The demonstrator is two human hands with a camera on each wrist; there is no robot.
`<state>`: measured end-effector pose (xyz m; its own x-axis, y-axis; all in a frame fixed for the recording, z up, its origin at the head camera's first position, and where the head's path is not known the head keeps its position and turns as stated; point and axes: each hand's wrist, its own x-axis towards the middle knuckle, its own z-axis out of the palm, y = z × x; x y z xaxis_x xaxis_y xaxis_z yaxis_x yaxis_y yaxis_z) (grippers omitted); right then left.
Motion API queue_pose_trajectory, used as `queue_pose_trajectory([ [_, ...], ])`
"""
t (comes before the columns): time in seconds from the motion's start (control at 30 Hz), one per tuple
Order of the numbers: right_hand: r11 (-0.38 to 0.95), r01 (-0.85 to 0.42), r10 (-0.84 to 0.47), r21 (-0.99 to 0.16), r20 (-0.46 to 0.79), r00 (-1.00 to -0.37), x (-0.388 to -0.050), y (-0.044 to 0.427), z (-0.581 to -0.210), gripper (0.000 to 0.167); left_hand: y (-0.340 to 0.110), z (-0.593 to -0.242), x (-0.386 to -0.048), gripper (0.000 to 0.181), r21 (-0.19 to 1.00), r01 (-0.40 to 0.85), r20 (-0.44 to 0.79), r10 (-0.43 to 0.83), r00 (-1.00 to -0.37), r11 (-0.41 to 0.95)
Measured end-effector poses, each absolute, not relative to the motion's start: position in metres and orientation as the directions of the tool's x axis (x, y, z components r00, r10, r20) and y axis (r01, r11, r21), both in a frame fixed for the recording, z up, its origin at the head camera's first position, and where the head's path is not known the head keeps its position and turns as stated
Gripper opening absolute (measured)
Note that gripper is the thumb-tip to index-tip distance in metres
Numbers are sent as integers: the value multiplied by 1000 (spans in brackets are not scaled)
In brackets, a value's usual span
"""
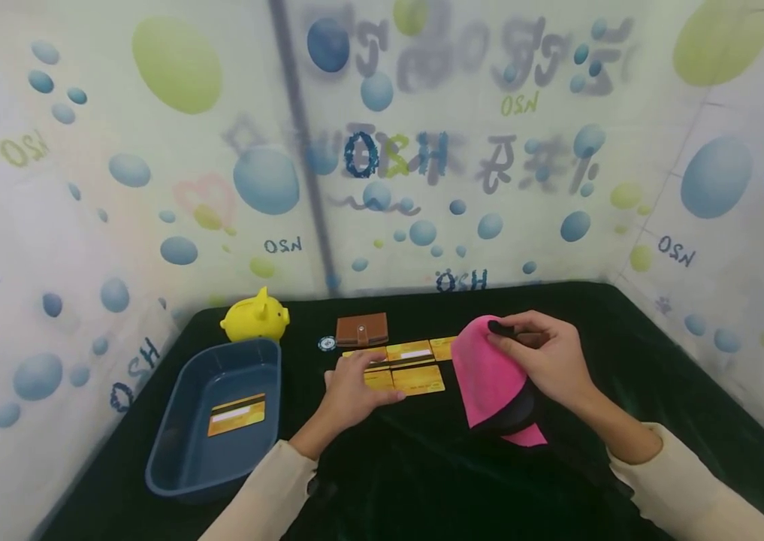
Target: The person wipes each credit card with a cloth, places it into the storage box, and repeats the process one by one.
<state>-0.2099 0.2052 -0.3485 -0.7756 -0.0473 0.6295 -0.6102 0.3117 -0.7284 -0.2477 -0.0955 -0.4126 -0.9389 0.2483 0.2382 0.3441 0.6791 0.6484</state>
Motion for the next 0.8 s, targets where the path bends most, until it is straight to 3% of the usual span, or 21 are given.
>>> queue_pose_trajectory([
  [0.8, 308, -603, -50, -736, 621, -782, -209, 209, -353, 22, -89, -425, -273, 61, 528, 268, 86, 263, -961, 806],
])
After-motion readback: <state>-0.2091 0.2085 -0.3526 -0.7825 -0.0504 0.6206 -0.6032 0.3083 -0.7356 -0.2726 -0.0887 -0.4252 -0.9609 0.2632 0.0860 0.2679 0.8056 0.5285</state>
